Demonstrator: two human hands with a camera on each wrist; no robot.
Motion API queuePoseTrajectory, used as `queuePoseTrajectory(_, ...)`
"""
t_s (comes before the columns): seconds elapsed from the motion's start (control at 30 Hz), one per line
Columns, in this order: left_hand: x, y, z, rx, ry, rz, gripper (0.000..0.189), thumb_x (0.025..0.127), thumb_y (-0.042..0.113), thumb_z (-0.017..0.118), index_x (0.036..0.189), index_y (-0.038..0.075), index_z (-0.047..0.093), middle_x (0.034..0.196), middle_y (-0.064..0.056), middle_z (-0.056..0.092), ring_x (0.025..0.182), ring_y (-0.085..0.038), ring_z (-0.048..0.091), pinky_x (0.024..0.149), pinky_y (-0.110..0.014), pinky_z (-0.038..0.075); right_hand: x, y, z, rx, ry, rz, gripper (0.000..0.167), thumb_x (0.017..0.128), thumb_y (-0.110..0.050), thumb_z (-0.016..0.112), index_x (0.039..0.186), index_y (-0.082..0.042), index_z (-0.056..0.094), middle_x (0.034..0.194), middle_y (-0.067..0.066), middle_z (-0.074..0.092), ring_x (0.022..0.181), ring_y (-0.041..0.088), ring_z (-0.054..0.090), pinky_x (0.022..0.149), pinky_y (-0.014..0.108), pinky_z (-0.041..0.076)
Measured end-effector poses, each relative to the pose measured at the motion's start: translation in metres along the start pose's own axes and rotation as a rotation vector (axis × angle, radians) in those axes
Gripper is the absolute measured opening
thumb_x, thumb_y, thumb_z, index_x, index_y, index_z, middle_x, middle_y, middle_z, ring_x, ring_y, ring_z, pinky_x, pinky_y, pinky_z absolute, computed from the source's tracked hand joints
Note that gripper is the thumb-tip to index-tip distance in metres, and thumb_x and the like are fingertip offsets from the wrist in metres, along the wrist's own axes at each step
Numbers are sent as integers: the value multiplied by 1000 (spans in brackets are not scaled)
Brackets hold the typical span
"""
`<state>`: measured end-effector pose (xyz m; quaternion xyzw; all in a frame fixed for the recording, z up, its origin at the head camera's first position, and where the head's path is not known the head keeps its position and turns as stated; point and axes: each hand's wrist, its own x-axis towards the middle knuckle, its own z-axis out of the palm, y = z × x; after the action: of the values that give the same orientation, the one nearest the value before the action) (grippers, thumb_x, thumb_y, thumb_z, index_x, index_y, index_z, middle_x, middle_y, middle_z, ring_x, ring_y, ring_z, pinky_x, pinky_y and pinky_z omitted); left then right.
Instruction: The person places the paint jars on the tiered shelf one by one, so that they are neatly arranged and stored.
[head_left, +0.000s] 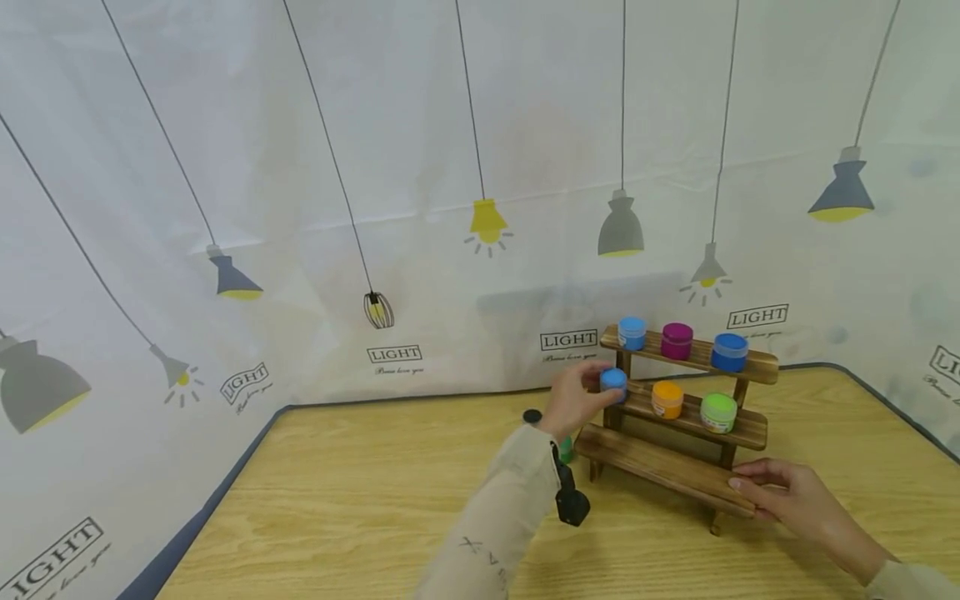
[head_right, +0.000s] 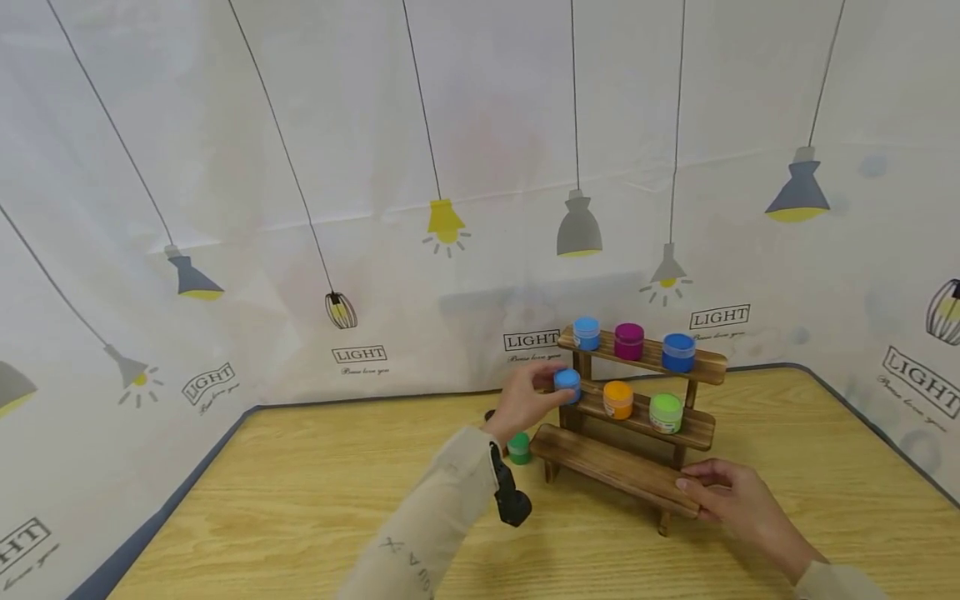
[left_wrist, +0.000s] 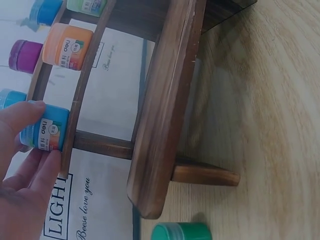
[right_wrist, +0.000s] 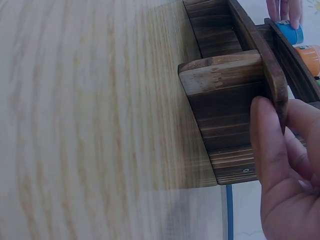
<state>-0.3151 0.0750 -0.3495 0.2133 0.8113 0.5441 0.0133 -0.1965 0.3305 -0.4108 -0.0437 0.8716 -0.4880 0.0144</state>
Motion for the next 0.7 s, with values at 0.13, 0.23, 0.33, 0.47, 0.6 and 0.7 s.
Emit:
queuePoseTrajectory(0.13, 2, -3, 3, -12, 14, 18, 39, 77, 16, 70, 114, 8, 59, 100, -1, 60, 84, -9, 56, 71, -20, 46, 0, 0, 0, 0, -3, 21, 43, 91, -20, 51, 112, 18, 49, 93, 15, 61, 66, 11, 60, 57, 29, 51)
queuePoseTrajectory(0.23, 2, -6, 4, -24, 19, 22, 39, 77, 17, 69, 114, 8, 59, 101, 0, 60, 85, -9, 56, 71, -20, 46, 0, 1, 0, 1, -8, 38, 44, 91, -21, 50, 112, 17, 48, 93, 14, 61, 66, 11, 59, 57, 29, 51)
queuePoseTrajectory(0.33, 2, -7, 6, -42, 30, 10, 39, 77, 17, 70, 113, 9, 59, 99, 1, 59, 84, -9, 56, 71, -21, 46, 0, 0, 1, -3, -8, 43, 44, 91, -21, 50, 112, 17, 48, 93, 13, 61, 66, 11, 59, 57, 29, 50)
queuePoseTrajectory(0.47, -1, -6, 8, -68, 64, -3, 37, 77, 15, 70, 112, 10, 60, 97, 2, 58, 83, -10, 55, 69, -22, 46, 0, -1, 1, -1, -7, 35, 43, 91, -20, 50, 112, 18, 48, 93, 14, 61, 66, 11, 59, 57, 29, 51)
queuePoseTrajectory(0.6, -1, -7, 11, -64, 97, 23, 36, 76, 15, 70, 110, 10, 60, 96, 1, 58, 82, -10, 55, 69, -20, 46, 0, -1, 1, 8, -12, 39, 44, 91, -21, 50, 112, 18, 48, 95, 15, 61, 68, 10, 60, 58, 29, 51)
queuePoseTrajectory(0.7, 0, -8, 14, -50, 114, 50, 36, 76, 17, 71, 109, 10, 60, 95, 1, 58, 80, -9, 55, 69, -19, 46, 0, 0, 0, 9, -17, 39, 44, 92, -21, 50, 113, 18, 47, 95, 15, 61, 68, 10, 60, 59, 29, 51)
